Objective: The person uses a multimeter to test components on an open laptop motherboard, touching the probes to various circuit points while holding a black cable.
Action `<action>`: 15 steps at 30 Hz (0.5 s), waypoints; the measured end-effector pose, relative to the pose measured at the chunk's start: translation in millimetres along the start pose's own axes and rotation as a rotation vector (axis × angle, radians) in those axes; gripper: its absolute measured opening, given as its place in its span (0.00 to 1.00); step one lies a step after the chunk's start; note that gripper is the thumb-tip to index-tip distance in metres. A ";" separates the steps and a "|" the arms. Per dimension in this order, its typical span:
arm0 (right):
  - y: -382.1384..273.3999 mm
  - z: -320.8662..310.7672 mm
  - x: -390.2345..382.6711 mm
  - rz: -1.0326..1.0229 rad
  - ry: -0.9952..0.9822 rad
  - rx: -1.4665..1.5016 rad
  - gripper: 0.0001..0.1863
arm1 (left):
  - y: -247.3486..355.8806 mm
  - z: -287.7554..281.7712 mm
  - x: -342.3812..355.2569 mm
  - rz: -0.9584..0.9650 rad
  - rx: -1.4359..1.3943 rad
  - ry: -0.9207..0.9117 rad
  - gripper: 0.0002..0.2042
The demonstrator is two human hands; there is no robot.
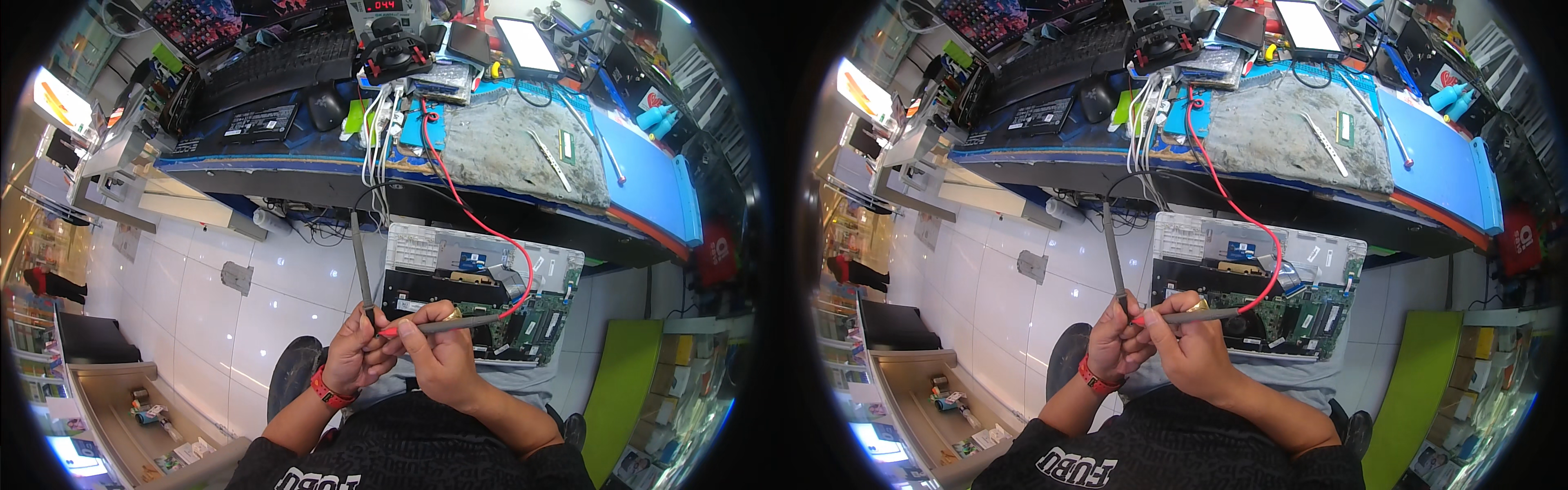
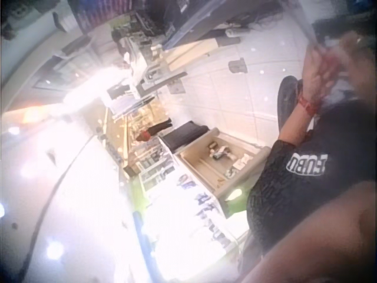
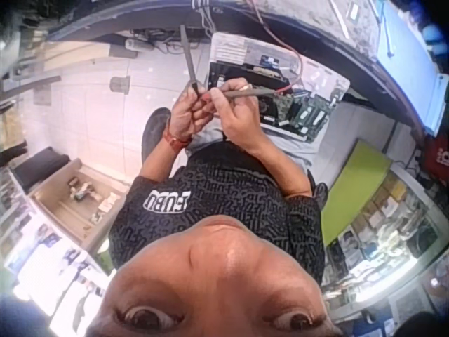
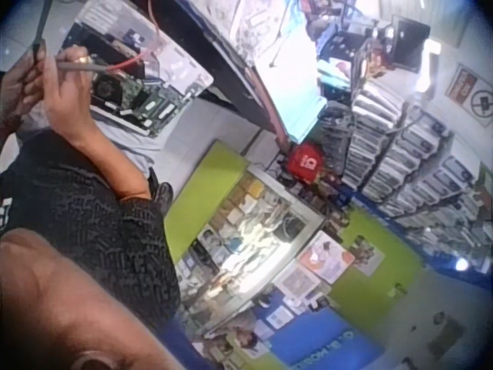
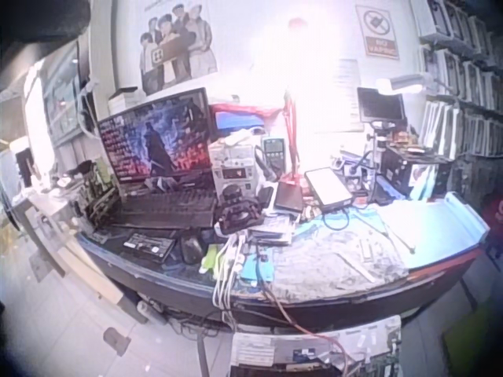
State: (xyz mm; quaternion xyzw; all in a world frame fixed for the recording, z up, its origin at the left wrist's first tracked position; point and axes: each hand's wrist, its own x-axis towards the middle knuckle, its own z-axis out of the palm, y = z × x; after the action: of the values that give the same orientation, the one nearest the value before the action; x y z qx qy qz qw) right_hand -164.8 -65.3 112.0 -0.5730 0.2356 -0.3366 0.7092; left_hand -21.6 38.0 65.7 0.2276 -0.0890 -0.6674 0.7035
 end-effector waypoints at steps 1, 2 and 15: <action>-0.6 0.4 -0.8 0.002 0.007 -0.001 0.09 | -0.7 1.5 -0.4 0.002 0.002 0.002 0.12; -0.7 0.8 -1.7 0.004 0.014 -0.001 0.08 | -1.0 2.6 -0.7 0.006 0.005 0.005 0.11; -2.4 0.8 -7.8 -0.334 -0.098 -0.109 0.07 | 2.7 -1.2 2.6 -0.034 -0.139 -0.129 0.15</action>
State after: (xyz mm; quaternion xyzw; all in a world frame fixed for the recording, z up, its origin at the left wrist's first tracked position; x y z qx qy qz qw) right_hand -169.9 -59.2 114.1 -0.6572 0.1204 -0.4082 0.6220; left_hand -18.5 35.7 65.3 0.1362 -0.0839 -0.6969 0.6991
